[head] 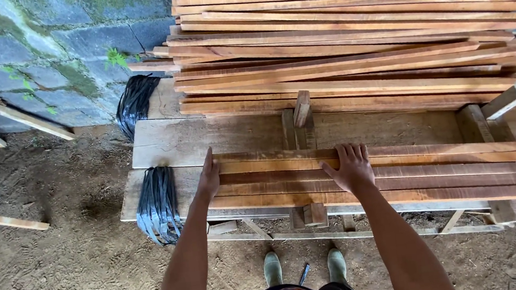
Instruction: The recorder is bundling several thin wood slats together using flexible black rubber strips on a workbench.
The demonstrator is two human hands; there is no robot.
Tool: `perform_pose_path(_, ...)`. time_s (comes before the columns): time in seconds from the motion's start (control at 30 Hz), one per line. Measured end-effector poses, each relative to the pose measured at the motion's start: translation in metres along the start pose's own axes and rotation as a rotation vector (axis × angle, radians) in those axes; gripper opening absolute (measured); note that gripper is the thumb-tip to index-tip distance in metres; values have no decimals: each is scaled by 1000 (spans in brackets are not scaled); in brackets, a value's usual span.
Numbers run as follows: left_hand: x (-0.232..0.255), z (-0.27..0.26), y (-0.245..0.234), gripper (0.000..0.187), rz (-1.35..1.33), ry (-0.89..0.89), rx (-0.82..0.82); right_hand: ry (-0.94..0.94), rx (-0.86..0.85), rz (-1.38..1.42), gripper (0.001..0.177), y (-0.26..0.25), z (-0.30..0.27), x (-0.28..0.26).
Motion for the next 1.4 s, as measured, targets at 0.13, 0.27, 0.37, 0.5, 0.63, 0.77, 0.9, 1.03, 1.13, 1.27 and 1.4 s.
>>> perform_pose_path(0.13,12,-18,-2,61,589,80,2,-2,11,8,74,2,-4,1)
perform_pose_path(0.27,44,-35,3,50,1020,310,156,41,-12,10,75,-2,-3,0)
perform_pose_path(0.37,39,-34,3,47,1031,364,185,36,-23,16,73,-1,-2,-1)
perform_pose_path(0.5,54,-43,6,47,977,389,201,22,-54,-10,69,5,-3,-7)
perform_pose_path(0.63,52,-41,8,46,1020,423,234,197,-291,-78,83,14,-5,-26)
perform_pose_path(0.77,58,-47,6,44,941,401,227,122,21,-57,77,4,-12,-33)
perform_pose_path(0.9,66,-51,0,45,833,331,202,97,117,-40,73,0,-10,-35)
perform_pose_path(1.03,49,-43,-17,38,574,231,282,88,150,-51,74,0,-11,-33)
perform_pose_path(1.13,21,-54,-55,25,517,158,499,95,126,-44,74,-1,-11,-32)
perform_pose_path(1.27,-15,-78,-112,24,721,-141,593,102,110,-36,76,1,-10,-33)
perform_pose_path(1.4,-59,-79,-149,20,960,-204,587,94,105,-54,74,0,-12,-33)
Point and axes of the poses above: each hand's wrist, its own z-axis towards the middle knuckle, its own y-axis out of the palm, x = y × z, the point moved 7 cm from there along z, towards the middle knuckle, and after that the axes turned 5 degrees about y, right-handed, at the moved point
